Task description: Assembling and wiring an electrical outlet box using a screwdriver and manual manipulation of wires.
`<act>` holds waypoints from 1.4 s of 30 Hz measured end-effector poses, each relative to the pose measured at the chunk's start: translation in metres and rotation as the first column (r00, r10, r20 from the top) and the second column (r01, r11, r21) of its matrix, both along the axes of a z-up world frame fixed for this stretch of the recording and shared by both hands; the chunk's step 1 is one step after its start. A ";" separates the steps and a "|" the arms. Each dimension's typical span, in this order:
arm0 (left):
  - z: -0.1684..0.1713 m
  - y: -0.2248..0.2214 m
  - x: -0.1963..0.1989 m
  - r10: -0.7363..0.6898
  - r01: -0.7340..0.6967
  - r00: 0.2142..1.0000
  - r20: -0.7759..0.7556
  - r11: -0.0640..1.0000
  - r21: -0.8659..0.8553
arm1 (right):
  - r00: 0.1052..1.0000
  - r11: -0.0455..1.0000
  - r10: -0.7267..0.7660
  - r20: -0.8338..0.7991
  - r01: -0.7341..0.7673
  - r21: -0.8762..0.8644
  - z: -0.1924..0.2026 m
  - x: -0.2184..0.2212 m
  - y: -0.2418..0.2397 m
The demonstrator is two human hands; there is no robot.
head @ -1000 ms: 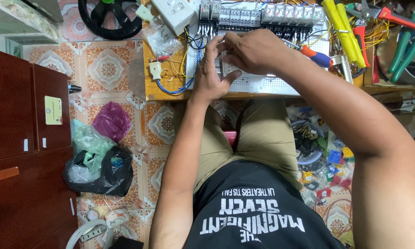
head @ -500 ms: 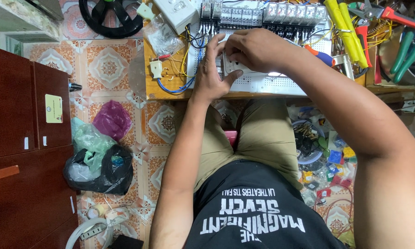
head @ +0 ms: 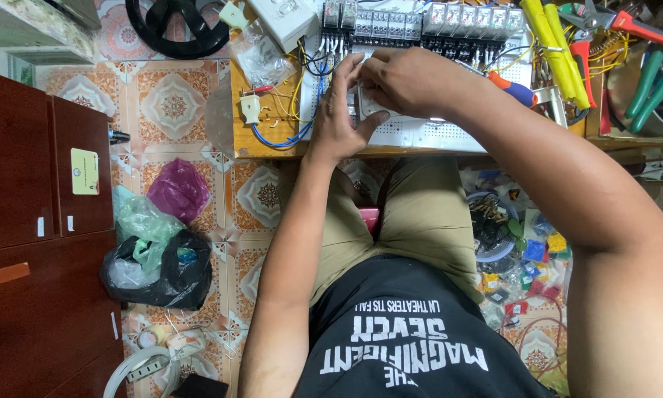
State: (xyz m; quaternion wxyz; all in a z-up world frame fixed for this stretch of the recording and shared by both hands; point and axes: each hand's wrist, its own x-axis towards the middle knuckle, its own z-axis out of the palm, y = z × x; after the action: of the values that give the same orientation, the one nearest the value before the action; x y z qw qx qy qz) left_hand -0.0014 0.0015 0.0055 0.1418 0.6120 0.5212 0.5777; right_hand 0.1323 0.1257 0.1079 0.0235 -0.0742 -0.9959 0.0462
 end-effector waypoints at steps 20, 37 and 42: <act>-0.001 0.000 0.000 -0.015 0.015 1.000 0.012 1.000 -0.025 | 0.991 0.984 0.019 0.135 -0.042 0.171 -0.002 -0.002 -0.002; 0.005 -0.001 -0.002 -0.012 0.012 1.000 -0.002 0.999 -0.052 | 0.988 0.993 -0.117 0.097 0.113 0.044 -0.002 0.000 -0.005; 0.017 -0.004 -0.001 0.003 -0.003 1.000 0.008 0.998 -0.064 | 0.959 0.960 -0.279 -0.041 0.280 0.015 0.011 0.033 0.011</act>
State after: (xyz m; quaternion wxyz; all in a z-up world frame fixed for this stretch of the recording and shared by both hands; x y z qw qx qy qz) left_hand -0.0023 -0.0023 0.0227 0.1625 0.6041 0.5397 0.5634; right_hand 0.1653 0.1369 0.1186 0.0496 -0.2129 -0.9752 0.0335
